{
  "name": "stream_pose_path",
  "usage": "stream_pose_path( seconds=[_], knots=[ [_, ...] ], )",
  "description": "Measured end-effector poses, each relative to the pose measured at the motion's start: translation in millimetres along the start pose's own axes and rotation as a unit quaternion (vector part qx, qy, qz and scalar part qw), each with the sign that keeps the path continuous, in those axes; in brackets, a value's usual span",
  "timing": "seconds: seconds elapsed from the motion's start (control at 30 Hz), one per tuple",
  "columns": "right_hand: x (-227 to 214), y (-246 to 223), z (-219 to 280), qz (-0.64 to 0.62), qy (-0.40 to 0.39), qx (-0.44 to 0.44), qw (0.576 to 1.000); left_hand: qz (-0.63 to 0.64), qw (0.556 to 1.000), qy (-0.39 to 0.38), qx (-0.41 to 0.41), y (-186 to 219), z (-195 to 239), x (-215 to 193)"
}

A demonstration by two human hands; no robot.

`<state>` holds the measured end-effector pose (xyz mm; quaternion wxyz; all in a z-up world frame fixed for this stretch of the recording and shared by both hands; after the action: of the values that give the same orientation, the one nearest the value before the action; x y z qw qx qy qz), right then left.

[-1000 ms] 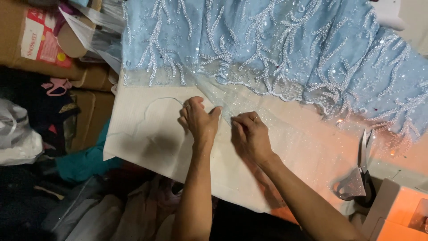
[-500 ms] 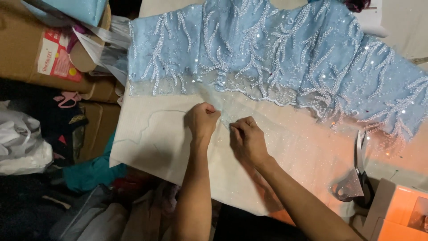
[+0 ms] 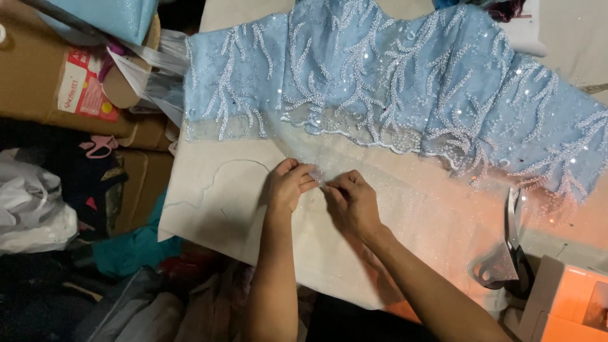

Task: Cutting a strip of light blue mesh fabric with scissors on a work table in a garment factory.

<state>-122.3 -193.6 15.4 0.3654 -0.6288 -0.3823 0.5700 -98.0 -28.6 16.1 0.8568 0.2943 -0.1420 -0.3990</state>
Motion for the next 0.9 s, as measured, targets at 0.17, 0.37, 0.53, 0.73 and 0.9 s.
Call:
stream_pose_path(
  seconds=[0.17, 0.37, 0.53, 0.73, 0.9],
  knots=[
    [-3.6, -14.6, -3.2, -0.004, 0.003, 0.006, 1.0, 0.012, 1.0, 0.004, -0.004, -1.3, 2.2, -1.5],
    [1.8, -9.2, -7.3, -0.009, 0.018, 0.041, 0.999, 0.018, 1.0, -0.005, -0.02, -9.4, -5.6, -5.7],
    [3.3, -13.7, -8.8, -0.003, 0.02, 0.053, 0.998, 0.034, 0.999, -0.014, -0.017, 10.8, -7.5, -4.0],
    [1.9, -15.3, -6.9, -0.01, 0.02, 0.084, 0.996, 0.059, 0.996, -0.052, -0.038, 26.0, -32.2, -8.7],
    [2.4, -13.7, -7.5, -0.004, 0.014, 0.093, 0.996, 0.105, 0.989, -0.085, -0.051, 31.0, -47.5, -16.0]
  ],
)
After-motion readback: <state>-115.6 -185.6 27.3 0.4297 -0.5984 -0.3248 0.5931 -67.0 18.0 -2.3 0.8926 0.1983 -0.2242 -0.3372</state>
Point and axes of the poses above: each hand's wrist, its own z-axis away from the middle knuckle, its own x-axis out of the palm, y = z × x, the point moved 3 cm from there along -z, towards the middle knuckle, and after that the axes turned 15 degrees about y, right-handed, at the moved point
